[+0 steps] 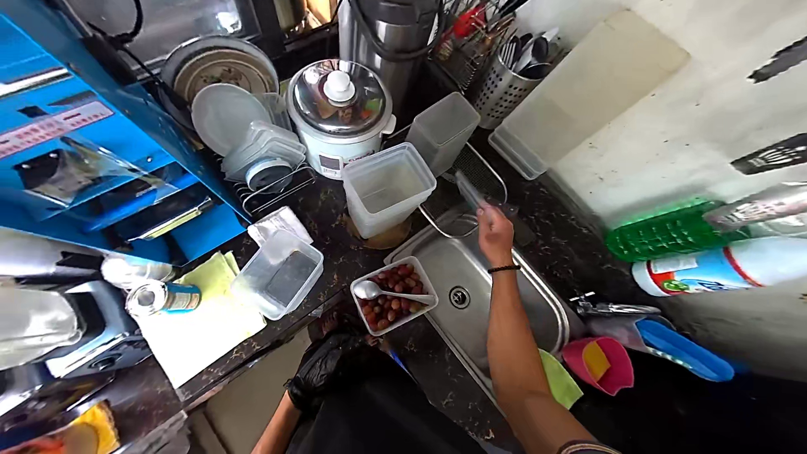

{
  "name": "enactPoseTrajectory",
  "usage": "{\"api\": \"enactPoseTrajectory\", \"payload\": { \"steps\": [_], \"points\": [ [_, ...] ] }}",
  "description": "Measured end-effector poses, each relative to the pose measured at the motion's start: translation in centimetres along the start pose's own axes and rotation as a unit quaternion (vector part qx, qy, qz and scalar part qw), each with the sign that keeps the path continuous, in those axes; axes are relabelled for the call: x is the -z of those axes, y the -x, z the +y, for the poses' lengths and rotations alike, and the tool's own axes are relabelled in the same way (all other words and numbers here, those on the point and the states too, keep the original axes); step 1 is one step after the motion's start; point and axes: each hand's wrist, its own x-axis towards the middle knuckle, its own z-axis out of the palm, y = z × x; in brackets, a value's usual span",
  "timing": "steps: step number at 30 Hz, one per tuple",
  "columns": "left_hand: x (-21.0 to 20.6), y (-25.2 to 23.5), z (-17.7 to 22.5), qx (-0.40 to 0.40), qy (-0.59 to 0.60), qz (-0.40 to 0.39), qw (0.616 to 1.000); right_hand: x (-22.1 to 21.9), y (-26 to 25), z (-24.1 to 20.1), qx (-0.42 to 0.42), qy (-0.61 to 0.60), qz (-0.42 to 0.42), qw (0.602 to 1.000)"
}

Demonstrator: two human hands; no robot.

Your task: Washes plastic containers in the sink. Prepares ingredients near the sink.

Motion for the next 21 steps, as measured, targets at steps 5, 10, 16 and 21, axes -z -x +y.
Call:
{"api": "enactPoseTrajectory", "payload": {
  "steps": [5, 10, 16, 21],
  "points": [
    [0.4, -0.6, -1.2, -0.098, -0.064, 0.092, 0.989, -3.8, -0.1, 0.3, 0.072, 0.186, -0.152, 0.968],
    [2.2, -2.9, -4.2, -0.126, -0.11, 0.092, 0.982, -1.3, 6.5, -3.0, -0.049, 0.062, -0.005, 0.997],
    [2.2, -6.6, -5.7, -0.085, -0.07, 0.024, 0.994, -0.7, 14.5, -8.2, 0.063, 0.031, -0.119, 0.99],
    [1.0, -9.9, -4.8, -0.151, -0.254, 0.011, 0.955, -1.5, 16.1, -11.0, 0.084, 0.187, -0.19, 0.96]
  ]
}}
